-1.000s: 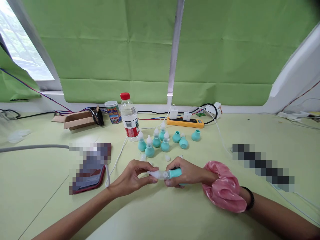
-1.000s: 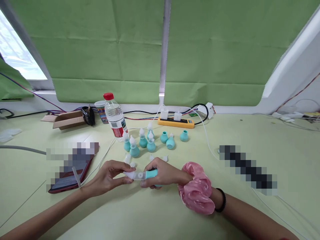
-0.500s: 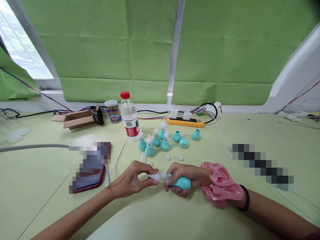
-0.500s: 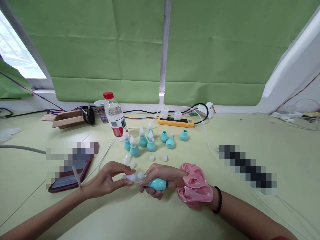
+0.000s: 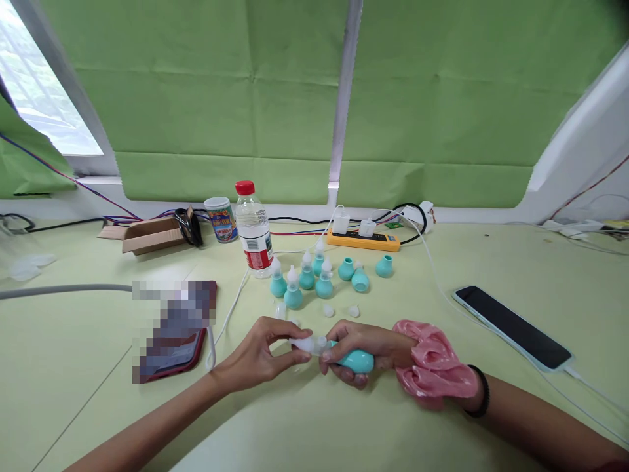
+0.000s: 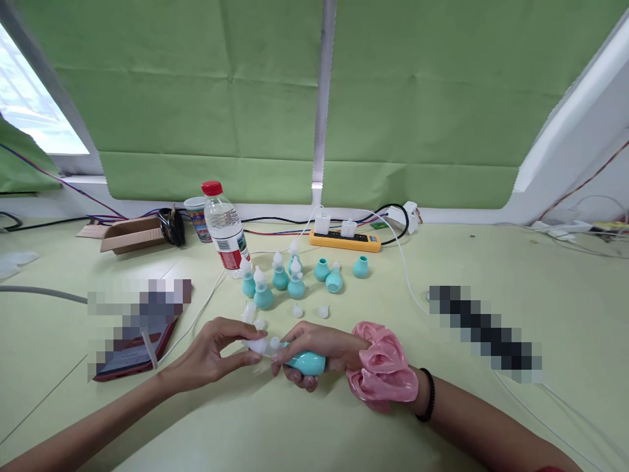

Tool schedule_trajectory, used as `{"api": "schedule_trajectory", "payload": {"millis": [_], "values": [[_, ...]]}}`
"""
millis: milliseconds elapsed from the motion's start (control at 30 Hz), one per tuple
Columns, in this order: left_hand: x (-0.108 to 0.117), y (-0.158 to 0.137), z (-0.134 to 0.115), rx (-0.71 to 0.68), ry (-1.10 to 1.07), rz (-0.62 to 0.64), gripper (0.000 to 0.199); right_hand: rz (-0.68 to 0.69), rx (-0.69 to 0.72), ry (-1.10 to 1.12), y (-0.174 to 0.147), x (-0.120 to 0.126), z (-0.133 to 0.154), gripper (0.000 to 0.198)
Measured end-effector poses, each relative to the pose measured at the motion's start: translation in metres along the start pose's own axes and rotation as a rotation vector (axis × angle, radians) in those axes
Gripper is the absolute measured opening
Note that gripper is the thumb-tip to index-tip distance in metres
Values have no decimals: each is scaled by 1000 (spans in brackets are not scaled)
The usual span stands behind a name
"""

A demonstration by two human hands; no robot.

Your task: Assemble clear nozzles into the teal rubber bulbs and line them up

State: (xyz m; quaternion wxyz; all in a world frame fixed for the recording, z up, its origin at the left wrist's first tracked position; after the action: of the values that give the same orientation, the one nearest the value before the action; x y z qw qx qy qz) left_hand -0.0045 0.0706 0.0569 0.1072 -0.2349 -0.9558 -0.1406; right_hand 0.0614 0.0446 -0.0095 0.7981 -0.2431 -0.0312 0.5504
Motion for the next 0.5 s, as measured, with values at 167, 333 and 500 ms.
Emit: {"api": "schedule_trajectory", "payload": {"millis": [167,333,500], "values": [[15,-4,-4,-65,-212,-189,37,-147,265,-110,-10,-4,42,20],[25,-11,-21,-316,359,-309,25,-522,398,-345,-43,33,78,18],[5,-2,4,-247,911,-181,20,-1088,474,-743,-103,84,110,27]]}}
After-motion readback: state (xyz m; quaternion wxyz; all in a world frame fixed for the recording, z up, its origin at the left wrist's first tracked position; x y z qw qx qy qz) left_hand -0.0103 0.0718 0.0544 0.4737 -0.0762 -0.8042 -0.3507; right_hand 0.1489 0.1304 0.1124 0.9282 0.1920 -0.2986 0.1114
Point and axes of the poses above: each hand's wrist, its own y-axis towards the middle knuckle, its own x-axis out of the back of the hand, z = x × y, the point moved 10 cm from there along y, towards the middle knuckle, and after that the axes turned 11 degrees about -y, right-handed, at the moved point
